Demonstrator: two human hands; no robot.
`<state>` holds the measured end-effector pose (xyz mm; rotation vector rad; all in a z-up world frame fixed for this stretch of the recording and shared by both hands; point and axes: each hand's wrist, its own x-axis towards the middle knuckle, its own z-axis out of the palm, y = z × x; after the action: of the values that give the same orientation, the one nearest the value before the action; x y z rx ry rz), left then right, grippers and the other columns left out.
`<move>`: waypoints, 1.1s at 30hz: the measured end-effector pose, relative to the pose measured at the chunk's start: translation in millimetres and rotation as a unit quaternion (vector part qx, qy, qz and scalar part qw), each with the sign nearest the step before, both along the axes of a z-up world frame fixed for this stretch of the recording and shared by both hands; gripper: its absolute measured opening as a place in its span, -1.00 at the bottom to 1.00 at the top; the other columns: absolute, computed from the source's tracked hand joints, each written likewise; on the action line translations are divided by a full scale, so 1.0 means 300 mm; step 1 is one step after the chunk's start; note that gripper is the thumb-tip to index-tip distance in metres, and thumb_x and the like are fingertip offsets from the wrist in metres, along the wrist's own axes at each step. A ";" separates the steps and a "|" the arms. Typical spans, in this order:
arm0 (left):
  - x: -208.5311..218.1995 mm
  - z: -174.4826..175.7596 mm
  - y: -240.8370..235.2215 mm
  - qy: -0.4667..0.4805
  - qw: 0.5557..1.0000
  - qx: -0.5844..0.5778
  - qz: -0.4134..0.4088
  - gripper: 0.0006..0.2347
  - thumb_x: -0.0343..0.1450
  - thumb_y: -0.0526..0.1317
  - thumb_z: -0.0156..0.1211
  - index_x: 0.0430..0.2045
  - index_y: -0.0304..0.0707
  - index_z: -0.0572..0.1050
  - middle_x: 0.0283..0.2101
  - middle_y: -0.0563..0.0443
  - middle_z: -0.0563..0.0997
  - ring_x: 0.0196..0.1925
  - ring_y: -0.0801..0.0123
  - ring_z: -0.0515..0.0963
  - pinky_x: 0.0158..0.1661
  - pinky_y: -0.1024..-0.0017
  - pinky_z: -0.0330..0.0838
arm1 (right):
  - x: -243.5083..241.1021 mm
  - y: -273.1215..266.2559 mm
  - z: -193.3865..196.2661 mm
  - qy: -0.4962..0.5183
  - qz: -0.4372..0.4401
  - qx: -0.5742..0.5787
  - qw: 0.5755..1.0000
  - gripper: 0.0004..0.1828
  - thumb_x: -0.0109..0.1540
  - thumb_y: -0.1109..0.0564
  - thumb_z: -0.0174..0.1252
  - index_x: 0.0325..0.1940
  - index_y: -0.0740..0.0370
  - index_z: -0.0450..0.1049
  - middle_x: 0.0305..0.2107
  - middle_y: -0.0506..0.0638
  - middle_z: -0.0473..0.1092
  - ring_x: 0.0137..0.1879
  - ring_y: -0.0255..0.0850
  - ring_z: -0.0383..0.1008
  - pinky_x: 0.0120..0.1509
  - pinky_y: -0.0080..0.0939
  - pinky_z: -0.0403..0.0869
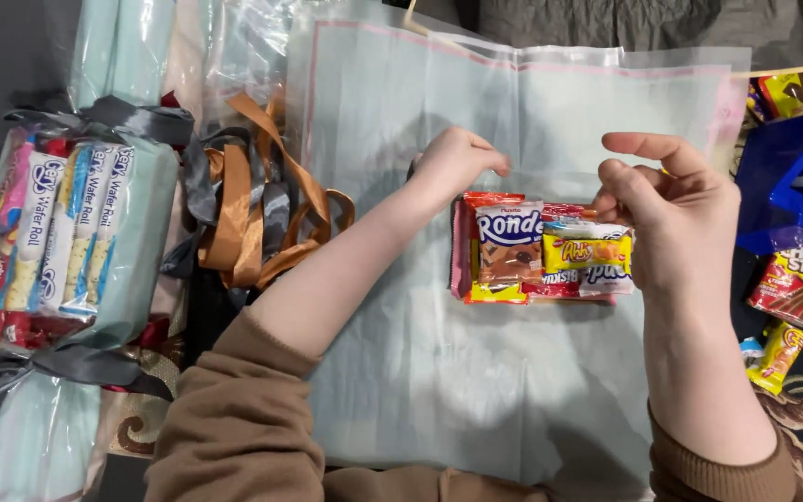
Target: Arranging and layering various snack packets onto wrapping paper to create a snack bouquet.
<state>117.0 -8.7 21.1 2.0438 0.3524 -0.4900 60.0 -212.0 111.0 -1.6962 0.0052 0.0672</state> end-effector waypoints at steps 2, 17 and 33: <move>-0.027 0.030 0.008 -0.001 1.000 -0.013 -0.011 -0.81 0.17 0.02 0.18 -0.59 0.15 0.72 -0.23 0.38 0.76 -0.03 0.42 0.59 0.12 0.30 0.10 | -0.002 0.014 0.033 -0.007 0.002 -0.014 1.000 -0.79 0.34 0.21 0.23 0.07 0.19 0.54 -0.59 -0.06 0.42 -0.51 -0.44 0.36 -0.27 -0.52 0.39; -0.062 -0.050 0.006 -0.024 0.998 -0.012 -0.064 -0.66 0.29 -0.03 0.20 -0.91 0.01 0.28 -0.78 0.26 0.24 -0.53 0.39 0.26 0.08 0.36 0.04 | 0.011 0.065 0.033 0.020 0.026 -0.062 0.998 -0.80 0.33 0.18 0.24 0.05 0.14 0.54 -0.59 -0.09 0.41 -0.49 -0.47 0.38 -0.29 -0.55 0.41; -0.020 -0.139 -0.025 -0.020 0.991 0.070 -0.112 -0.62 0.28 -0.09 0.21 -0.94 -0.05 0.18 -0.78 0.21 0.19 -0.56 0.33 0.26 -0.14 0.35 0.06 | 0.003 0.092 0.014 0.030 0.047 -0.083 0.995 -0.80 0.31 0.19 0.24 0.03 0.19 0.56 -0.61 -0.06 0.41 -0.46 -0.47 0.38 -0.23 -0.54 0.44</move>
<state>111.1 -16.2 -20.8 2.2395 0.1374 -0.5730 60.8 -184.4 115.2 -1.8589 -0.0255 0.1933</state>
